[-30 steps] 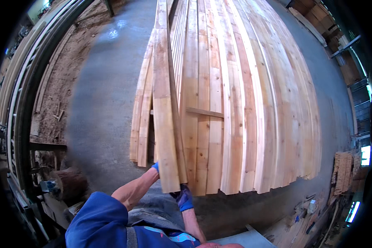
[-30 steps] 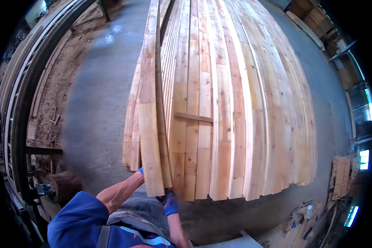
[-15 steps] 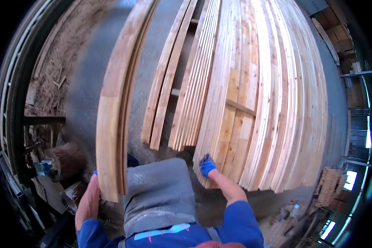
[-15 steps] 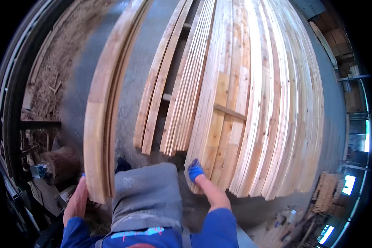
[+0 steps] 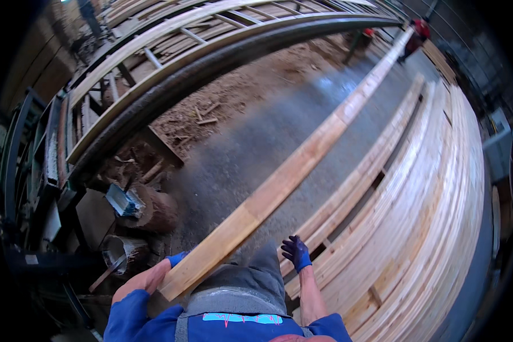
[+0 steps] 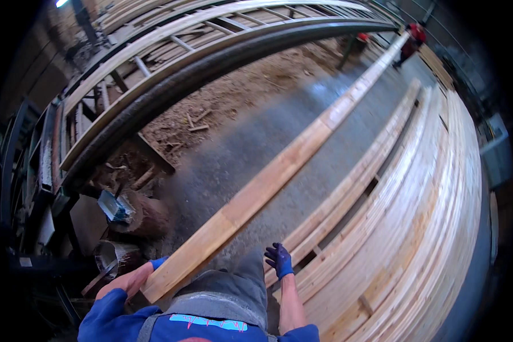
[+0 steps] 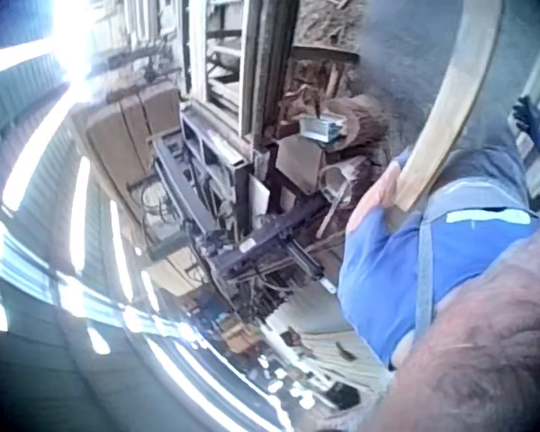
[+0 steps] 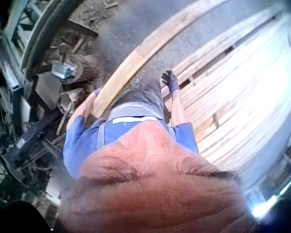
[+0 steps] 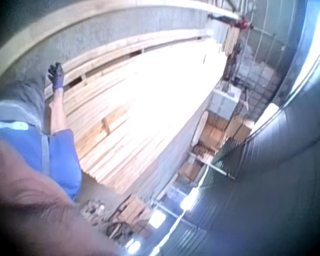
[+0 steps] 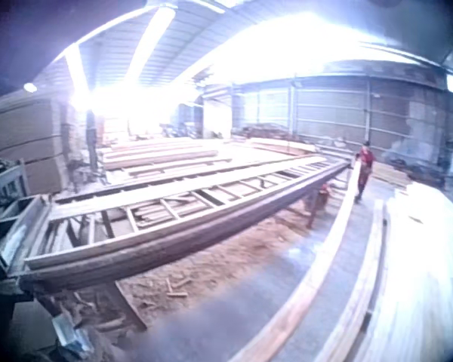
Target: The person applies a white adhesive to thin wooden strips using a roller, then places the strips into a curved metal jig to form a panel. They repeat this process, stacking and aligning the strips, and later move a completed curved wooden panel across the workshop floor.
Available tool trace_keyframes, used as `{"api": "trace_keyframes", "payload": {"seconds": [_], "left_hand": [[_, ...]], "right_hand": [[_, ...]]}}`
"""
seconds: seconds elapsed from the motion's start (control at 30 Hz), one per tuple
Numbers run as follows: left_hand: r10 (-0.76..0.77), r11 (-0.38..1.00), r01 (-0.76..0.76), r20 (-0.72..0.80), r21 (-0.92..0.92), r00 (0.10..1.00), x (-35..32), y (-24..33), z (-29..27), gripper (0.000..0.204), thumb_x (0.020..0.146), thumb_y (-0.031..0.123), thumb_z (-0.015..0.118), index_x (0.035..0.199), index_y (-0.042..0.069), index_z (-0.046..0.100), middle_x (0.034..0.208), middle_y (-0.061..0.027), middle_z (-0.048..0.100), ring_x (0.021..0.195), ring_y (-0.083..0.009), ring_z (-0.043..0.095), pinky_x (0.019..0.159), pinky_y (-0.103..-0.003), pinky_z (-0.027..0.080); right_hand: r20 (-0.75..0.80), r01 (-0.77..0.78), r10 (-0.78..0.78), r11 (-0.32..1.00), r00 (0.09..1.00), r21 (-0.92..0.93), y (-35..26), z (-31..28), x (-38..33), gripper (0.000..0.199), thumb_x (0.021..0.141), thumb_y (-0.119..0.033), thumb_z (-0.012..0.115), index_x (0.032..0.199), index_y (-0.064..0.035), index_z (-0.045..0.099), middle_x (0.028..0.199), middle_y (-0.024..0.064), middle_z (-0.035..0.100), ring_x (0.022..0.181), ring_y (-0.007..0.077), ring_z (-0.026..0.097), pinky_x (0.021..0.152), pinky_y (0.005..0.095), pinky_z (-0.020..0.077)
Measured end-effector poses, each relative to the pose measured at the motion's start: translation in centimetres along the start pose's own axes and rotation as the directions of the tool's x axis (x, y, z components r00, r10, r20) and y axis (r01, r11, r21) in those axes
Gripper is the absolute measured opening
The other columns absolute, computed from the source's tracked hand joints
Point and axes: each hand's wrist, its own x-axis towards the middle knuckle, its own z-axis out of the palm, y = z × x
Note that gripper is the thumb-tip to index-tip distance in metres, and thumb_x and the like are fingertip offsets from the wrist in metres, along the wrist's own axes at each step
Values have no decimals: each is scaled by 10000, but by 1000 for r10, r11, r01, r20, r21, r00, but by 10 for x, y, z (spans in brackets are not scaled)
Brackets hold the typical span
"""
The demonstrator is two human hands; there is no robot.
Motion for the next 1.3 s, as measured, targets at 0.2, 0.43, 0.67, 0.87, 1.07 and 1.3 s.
{"api": "trace_keyframes", "payload": {"seconds": [0.2,0.43,0.67,0.87,1.07,1.3], "left_hand": [[-85,989,73,-93,-129,992,-50,-22,-54,524,937,536,400,1180,124,614,1013,-18,642,828,-134,573,765,-335,465],[-111,992,97,-179,-86,978,-79,3,-158,548,937,559,384,1175,127,623,1004,-7,639,817,-119,559,742,-320,459],[380,899,-365,-17,244,925,-24,323,-232,591,953,449,446,1370,32,403,1377,-51,451,1232,-158,394,1071,-304,272],[177,950,-60,-369,307,913,-182,439,-333,556,977,473,368,1238,11,534,1132,-24,562,1007,-114,466,924,-287,389],[95,980,2,-478,199,873,-301,506,-497,539,966,484,400,1219,41,571,1104,8,588,966,-72,494,864,-278,440],[-79,985,19,-349,-173,934,-263,447,-697,442,930,407,525,1213,76,595,1053,19,621,916,-50,512,851,-255,445]], "right_hand": [[370,-44,-282,740,885,671,-156,111,144,820,823,-713,416,1382,-116,355,1291,90,488,1189,310,454,981,504,374],[180,461,-586,761,790,457,-218,217,222,568,973,-466,352,1420,-130,252,1347,91,418,1176,247,458,1016,424,381],[405,311,-490,847,772,432,-253,340,234,556,979,-451,338,1432,-164,190,1390,83,347,1246,234,387,1051,429,335],[671,836,-660,-118,336,-535,-321,491,246,806,779,-361,715,1407,-120,270,1422,117,355,1288,280,354,1080,441,264],[773,967,-580,148,255,-208,-372,691,259,634,851,-408,619,1353,-107,376,1346,104,447,1204,277,445,1014,466,347],[626,715,-423,615,655,-334,-448,783,226,296,867,-85,600,1147,5,569,918,127,687,831,206,671,737,298,523]]}}
